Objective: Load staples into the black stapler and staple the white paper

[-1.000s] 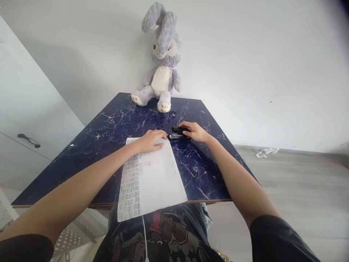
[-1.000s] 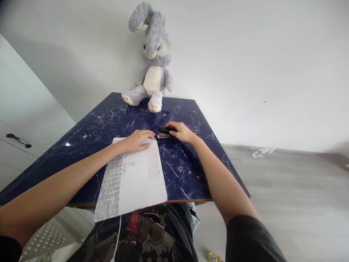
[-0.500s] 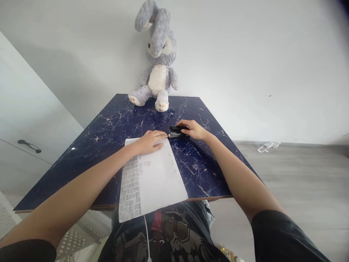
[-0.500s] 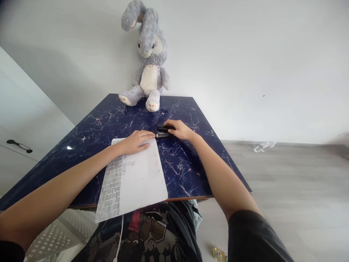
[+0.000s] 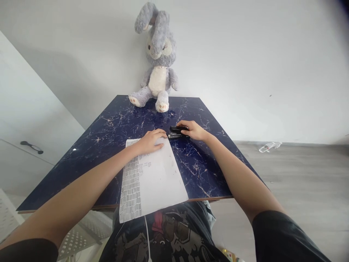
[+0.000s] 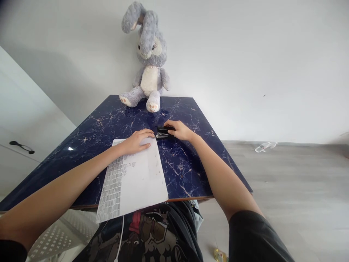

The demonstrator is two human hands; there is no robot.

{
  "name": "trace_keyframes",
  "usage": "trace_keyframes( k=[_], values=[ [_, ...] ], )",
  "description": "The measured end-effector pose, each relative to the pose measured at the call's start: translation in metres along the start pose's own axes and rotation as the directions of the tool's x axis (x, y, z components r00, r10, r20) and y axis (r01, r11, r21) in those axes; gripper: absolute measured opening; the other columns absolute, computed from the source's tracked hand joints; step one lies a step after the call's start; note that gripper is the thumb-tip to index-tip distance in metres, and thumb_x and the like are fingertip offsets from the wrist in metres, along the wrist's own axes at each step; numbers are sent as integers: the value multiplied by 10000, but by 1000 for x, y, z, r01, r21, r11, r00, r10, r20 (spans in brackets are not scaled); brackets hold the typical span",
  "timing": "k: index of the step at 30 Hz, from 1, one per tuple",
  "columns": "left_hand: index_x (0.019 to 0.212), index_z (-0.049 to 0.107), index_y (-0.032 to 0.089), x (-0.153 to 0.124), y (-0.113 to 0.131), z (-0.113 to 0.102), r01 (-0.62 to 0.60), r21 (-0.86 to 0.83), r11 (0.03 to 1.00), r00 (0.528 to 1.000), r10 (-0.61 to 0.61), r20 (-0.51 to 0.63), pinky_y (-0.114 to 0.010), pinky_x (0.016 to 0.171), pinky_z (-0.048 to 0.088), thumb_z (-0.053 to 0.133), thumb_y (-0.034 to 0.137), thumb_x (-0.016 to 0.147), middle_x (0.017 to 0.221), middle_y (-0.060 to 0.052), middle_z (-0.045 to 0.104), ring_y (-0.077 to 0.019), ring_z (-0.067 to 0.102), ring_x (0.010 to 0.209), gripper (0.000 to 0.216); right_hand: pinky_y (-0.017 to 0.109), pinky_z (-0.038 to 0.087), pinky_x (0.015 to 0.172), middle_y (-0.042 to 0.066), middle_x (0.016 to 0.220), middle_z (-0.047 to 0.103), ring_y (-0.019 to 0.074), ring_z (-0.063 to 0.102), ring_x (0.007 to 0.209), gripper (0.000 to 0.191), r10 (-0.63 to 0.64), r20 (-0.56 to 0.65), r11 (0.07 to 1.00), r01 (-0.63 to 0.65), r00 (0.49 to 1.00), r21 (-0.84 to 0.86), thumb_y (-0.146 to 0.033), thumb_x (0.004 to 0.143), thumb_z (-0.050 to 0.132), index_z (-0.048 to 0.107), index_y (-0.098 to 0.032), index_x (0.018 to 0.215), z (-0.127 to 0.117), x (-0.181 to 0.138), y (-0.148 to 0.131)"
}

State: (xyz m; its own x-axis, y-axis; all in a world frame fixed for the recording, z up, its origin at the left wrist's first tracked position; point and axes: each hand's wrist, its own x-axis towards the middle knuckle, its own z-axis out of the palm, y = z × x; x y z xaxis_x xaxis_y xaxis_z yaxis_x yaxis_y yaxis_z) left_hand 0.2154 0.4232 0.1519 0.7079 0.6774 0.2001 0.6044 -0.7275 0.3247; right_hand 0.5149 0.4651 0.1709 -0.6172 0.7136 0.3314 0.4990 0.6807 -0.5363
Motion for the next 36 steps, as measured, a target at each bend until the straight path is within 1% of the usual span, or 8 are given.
trace_keyframes(
  k=[3,9,15,19,26,29,32,36],
  values=[
    [1388,561,243,0,2,-2,-20,-37,999,999,19,-32,-536,1100,416,540,357,962,1494,-124,527,-331,515,1370,441,374,459,885,57,1074,730,259,647,954,364,-1,3,1000,1,1000,2,-247,840,577,682,-184,1182,0,0,0],
    [1383,574,242,1,4,-6,-44,-109,993,996,35,-83,-474,1119,430,533,330,982,1479,-107,538,-287,532,1357,412,373,463,900,54,1105,730,261,654,977,364,-7,-2,1000,7,1000,-6,-246,844,579,686,-187,1187,2,0,-1],
    [1441,545,242,3,5,-2,-1,-2,1000,1000,1,-7,-542,1093,417,520,386,1005,1517,-126,516,-335,519,1362,460,366,450,888,59,1116,728,259,653,987,340,-15,22,1000,15,1000,1,-257,867,566,669,-187,1183,3,2,-6],
    [1453,541,234,1,5,1,-22,68,997,1000,23,-13,-534,1090,406,515,406,1013,1563,-137,460,-351,481,1388,473,362,444,894,55,1094,724,249,645,974,322,-9,31,999,8,999,33,-254,858,568,665,-183,1156,3,2,-11],
    [1456,496,216,-1,2,3,-51,46,998,999,51,2,-467,1128,363,454,425,1054,1497,-127,545,-294,502,1380,455,373,444,901,65,1079,716,249,635,957,325,9,37,999,-11,999,49,-259,849,566,654,-170,1148,4,1,-17],
    [1412,528,237,-3,-2,1,-58,15,998,998,58,24,-450,1153,334,456,449,1055,1476,-100,578,-271,524,1363,421,366,447,888,68,1082,715,244,631,947,324,3,38,999,-5,999,40,-263,856,562,650,-167,1153,4,1,-15],
    [1410,563,287,-4,-7,-2,-84,20,996,993,82,82,-463,1195,274,453,488,1054,1552,-66,527,-266,449,1447,424,366,449,898,68,1093,715,241,631,954,332,-3,42,999,2,999,38,-261,859,560,647,-167,1165,5,1,-13],
    [1512,503,365,-7,-10,-6,-87,28,996,982,81,168,-504,1232,205,418,534,1061,1661,-16,396,-272,348,1525,490,366,446,906,65,1097,716,242,635,968,337,2,37,999,-4,999,46,-260,861,558,646,-169,1173,5,1,-12]
  ],
)
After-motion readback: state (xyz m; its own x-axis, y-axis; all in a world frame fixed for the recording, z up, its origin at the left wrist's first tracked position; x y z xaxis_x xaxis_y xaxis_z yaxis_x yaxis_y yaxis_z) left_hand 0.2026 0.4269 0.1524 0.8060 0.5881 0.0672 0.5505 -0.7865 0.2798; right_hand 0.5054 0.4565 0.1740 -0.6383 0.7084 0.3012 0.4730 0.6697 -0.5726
